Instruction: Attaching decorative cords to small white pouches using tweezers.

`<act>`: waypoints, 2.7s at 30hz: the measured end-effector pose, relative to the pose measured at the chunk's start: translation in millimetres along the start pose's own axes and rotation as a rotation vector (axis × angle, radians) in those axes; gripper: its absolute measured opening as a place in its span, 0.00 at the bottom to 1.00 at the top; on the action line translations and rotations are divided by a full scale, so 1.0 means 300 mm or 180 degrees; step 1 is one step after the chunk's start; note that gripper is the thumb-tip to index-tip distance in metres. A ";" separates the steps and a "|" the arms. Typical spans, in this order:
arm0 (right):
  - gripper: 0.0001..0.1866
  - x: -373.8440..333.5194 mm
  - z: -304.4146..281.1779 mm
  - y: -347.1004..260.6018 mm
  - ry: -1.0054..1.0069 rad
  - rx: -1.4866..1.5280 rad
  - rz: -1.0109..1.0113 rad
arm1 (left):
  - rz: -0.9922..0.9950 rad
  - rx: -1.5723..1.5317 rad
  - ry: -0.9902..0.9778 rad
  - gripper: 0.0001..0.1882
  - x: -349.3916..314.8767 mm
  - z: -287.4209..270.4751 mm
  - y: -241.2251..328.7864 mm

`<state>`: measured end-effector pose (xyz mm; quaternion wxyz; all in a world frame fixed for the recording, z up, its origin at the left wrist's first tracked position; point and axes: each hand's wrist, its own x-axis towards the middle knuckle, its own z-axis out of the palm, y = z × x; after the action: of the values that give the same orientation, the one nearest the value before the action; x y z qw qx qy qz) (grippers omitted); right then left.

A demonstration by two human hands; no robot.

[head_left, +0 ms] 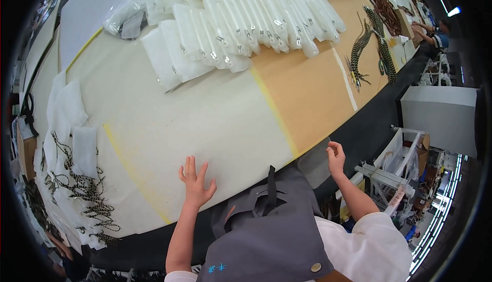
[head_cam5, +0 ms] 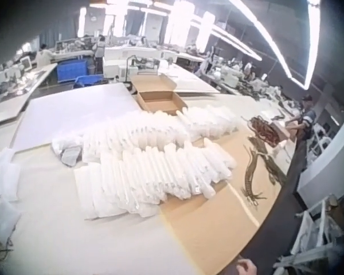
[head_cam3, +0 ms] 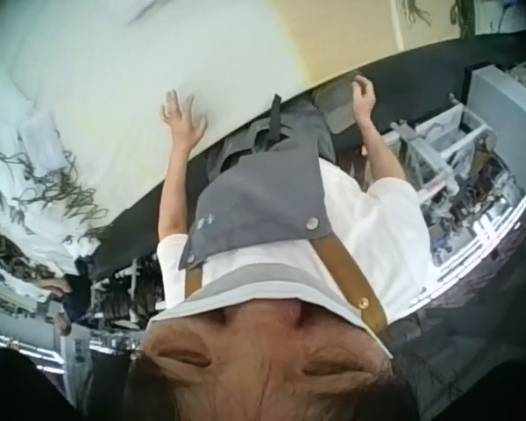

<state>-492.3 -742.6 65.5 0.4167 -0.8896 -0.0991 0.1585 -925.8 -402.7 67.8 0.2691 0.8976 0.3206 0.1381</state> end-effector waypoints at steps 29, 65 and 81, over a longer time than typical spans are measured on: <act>0.02 0.960 -0.427 0.616 -0.1919 0.1110 -0.2375 | -0.1616 0.0237 0.3784 0.22 -0.110 1.046 0.864; 0.34 1.133 -0.495 0.269 -0.5447 -0.1831 0.0295 | -0.2338 -0.1026 -0.2160 0.29 0.031 1.043 0.941; 0.42 1.989 0.145 -0.525 -0.0957 -0.1120 -0.3355 | 0.1352 0.3062 0.1577 0.34 1.482 0.886 0.834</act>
<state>39.8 -427.9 42.1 0.2665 -0.7437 -0.6121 0.0353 -352.6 -381.2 27.3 -0.2857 0.9045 0.2135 0.2337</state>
